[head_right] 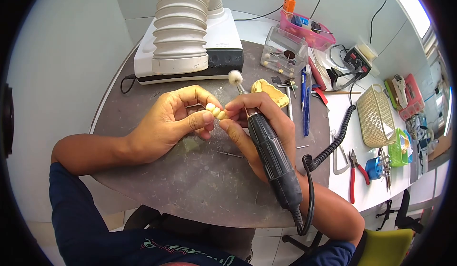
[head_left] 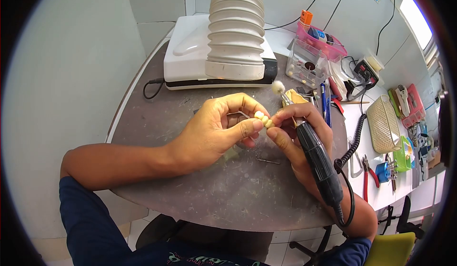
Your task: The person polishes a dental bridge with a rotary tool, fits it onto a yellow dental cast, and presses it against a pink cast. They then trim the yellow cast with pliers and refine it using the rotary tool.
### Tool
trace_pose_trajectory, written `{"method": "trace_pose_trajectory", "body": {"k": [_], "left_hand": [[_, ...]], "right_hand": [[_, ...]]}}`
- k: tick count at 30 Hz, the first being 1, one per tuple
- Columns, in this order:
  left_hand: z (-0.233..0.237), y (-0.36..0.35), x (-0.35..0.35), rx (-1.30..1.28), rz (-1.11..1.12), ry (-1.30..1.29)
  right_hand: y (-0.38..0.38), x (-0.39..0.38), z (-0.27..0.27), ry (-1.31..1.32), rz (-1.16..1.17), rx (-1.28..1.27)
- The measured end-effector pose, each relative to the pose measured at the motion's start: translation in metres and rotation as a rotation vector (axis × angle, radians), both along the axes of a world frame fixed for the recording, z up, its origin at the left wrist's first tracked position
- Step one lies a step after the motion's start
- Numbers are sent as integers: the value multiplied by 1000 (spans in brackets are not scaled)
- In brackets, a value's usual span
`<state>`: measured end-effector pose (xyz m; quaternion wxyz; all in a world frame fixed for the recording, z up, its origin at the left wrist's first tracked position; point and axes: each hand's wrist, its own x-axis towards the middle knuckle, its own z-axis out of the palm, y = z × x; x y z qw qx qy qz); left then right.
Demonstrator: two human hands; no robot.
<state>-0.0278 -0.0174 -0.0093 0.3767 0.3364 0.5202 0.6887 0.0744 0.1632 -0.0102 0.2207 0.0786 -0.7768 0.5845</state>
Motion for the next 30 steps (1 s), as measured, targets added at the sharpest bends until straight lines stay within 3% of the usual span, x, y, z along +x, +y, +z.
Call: {"method": "trace_pose_trajectory", "body": {"k": [4,10,12,14,30], "left_hand": [[4,3,5,22,104,-74],[3,0,1,56,52,-197],[4,1,1,46,38,-239],[6,1,2,10,58,-244],[0,1,-1,52,63,-290]], "right_hand": [[5,6,7,4,-94,72],[19,16,22,192,-121,488],[15,17,13,165,-111,405],[10,17,4,200,-114,125],[12,12,0,147,-114,243]]}}
